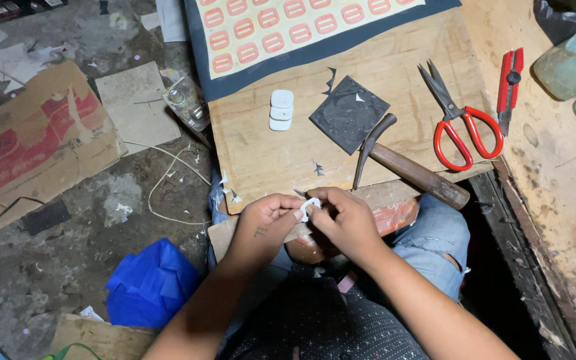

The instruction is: The person shapes small white plastic pieces into a rectangular form with a central slot using a hammer and a utility knife. They repeatedly tap the pieces on a wooden block and trim edges, then place the finished pieces into a black container.

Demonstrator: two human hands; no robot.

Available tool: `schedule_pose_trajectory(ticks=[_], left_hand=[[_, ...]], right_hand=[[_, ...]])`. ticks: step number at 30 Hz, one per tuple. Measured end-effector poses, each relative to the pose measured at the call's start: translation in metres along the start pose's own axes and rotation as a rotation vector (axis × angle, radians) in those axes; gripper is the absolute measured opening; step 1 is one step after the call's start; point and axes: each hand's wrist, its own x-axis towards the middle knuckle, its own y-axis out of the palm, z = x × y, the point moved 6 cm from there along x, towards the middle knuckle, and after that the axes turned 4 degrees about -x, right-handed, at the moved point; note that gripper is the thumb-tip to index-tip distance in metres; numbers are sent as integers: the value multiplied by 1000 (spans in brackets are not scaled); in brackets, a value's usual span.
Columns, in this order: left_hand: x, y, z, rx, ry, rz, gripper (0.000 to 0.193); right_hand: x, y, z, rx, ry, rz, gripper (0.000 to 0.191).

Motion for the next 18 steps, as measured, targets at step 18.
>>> schedule_pose_trajectory(ticks=[18], left_hand=[[-2,2,-8,-58,-56,160,17]], right_hand=[[-1,7,-15,153,100,197,25]])
